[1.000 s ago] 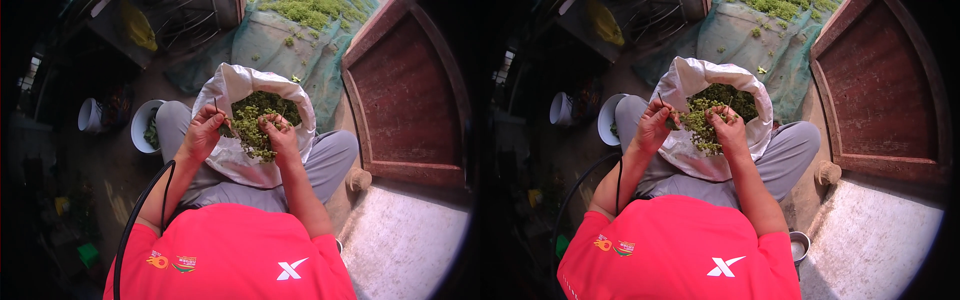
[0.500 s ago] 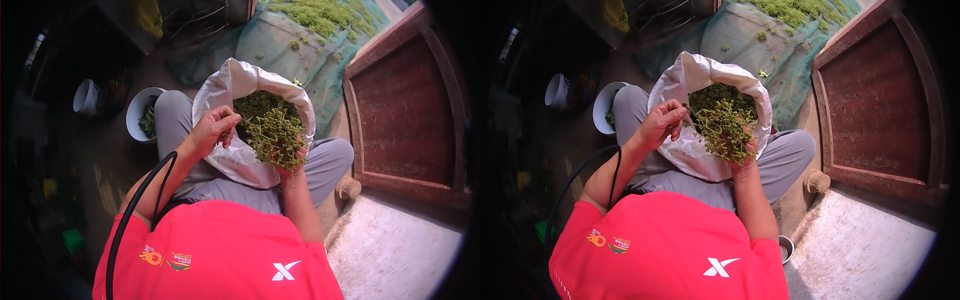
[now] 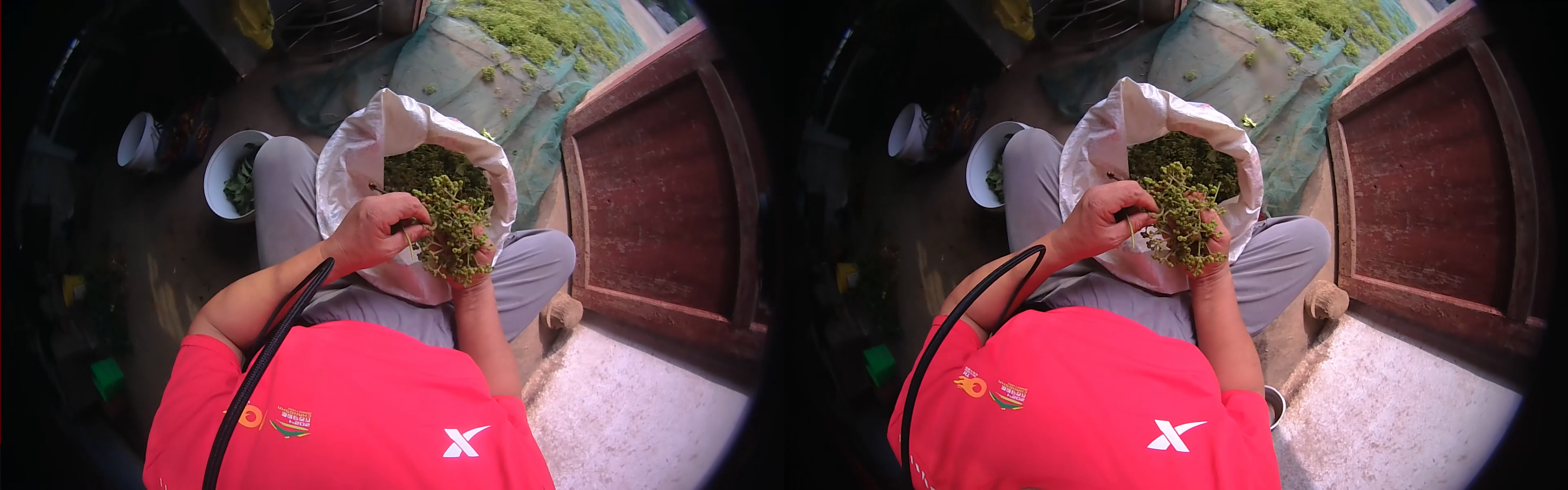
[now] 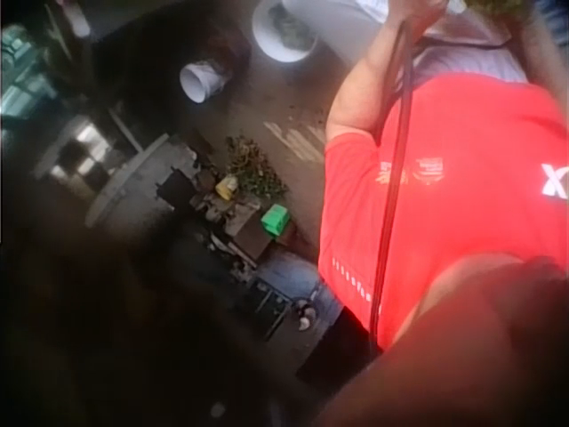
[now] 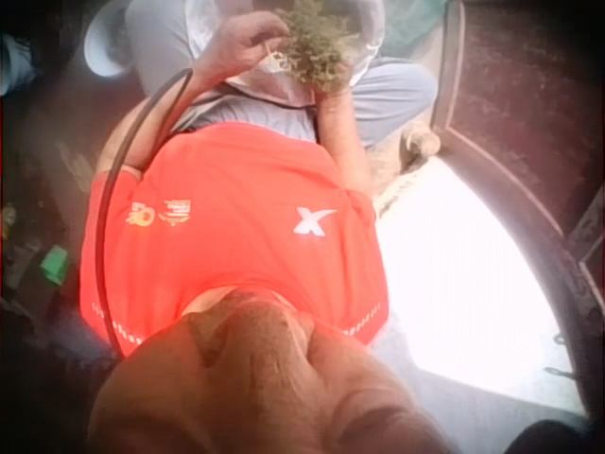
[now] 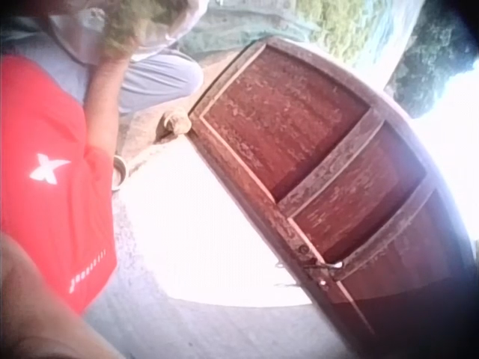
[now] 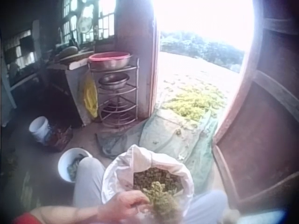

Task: The person sorts small green plants by hand, picking through them in a white bag and placing selected portions into a white bucket.

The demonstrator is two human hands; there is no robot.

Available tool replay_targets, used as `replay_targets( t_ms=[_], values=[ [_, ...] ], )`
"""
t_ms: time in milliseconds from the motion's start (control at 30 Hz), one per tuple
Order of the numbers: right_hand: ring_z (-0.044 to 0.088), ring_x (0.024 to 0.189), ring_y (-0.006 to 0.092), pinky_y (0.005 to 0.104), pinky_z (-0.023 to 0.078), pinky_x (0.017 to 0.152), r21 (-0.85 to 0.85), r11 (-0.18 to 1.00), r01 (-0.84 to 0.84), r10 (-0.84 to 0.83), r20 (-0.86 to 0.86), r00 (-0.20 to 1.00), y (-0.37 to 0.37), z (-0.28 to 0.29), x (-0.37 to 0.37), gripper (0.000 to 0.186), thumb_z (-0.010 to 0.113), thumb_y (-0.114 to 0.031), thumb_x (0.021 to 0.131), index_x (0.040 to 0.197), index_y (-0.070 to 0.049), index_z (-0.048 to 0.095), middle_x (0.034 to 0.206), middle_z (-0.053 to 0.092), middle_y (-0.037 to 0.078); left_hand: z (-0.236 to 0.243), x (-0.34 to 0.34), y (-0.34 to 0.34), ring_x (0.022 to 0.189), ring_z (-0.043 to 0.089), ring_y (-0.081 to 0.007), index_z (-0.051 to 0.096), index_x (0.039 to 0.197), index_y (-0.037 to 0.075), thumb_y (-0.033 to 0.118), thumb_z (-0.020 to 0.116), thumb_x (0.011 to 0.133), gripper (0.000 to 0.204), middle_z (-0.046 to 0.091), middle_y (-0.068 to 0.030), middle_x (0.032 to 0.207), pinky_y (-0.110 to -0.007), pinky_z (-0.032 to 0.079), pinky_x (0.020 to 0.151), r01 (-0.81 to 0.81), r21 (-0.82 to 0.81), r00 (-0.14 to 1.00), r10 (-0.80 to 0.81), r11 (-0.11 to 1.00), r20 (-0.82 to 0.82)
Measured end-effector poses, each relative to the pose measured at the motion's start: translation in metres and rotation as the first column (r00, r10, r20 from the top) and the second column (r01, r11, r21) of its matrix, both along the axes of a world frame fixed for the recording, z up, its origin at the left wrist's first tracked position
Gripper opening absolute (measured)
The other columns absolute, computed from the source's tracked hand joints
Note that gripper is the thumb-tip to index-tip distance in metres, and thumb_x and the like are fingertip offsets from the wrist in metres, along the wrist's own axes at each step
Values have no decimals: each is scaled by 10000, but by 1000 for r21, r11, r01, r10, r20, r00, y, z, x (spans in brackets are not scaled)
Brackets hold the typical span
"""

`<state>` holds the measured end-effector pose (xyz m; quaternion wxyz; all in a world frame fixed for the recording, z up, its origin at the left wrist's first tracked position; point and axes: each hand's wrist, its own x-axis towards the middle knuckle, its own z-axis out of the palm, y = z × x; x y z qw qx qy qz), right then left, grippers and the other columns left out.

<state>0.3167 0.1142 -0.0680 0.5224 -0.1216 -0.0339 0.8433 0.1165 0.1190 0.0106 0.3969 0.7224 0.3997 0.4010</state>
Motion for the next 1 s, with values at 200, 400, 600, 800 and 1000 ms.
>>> replay_targets(
  t_ms=[200,400,600,800,1000],
  values=[
    [602,682,192,365,557,646,-20,998,56,-52,147,988,7,13,7,270,523,-212,868,1079,-44,519,826,591,87,-14,-17,10,663,488,-31,614,930,40,116,639,882,94,544,56,781,-184,401,573,-152,-305,918,248,940,308],
    [544,719,119,273,495,672,232,972,-32,-76,440,895,14,34,14,173,609,-208,885,958,-72,531,831,539,10,-15,-22,13,558,379,12,599,922,82,176,621,904,98,504,93,707,-160,291,480,-129,-446,922,272,886,275],
    [492,761,37,191,409,667,291,937,-193,-96,745,660,11,80,-9,160,666,-149,859,949,-77,556,835,532,-48,-10,-21,13,725,521,-137,586,903,-2,84,610,881,92,551,-40,802,-251,431,653,-184,-108,981,190,977,42],
    [523,778,33,188,440,682,203,947,-247,-19,806,592,5,78,-26,142,599,-64,855,992,-48,566,885,590,-24,-5,-10,5,800,581,-261,601,928,6,-29,641,793,145,572,-113,851,-325,470,679,-132,214,987,147,968,-57],
    [530,749,39,196,452,664,112,976,-186,32,775,631,2,62,-24,103,576,-52,862,964,-50,585,855,595,-15,-3,-11,-1,702,612,-290,617,958,22,-40,645,768,202,588,-121,804,-325,488,596,-71,262,962,135,963,-238]
  ],
)
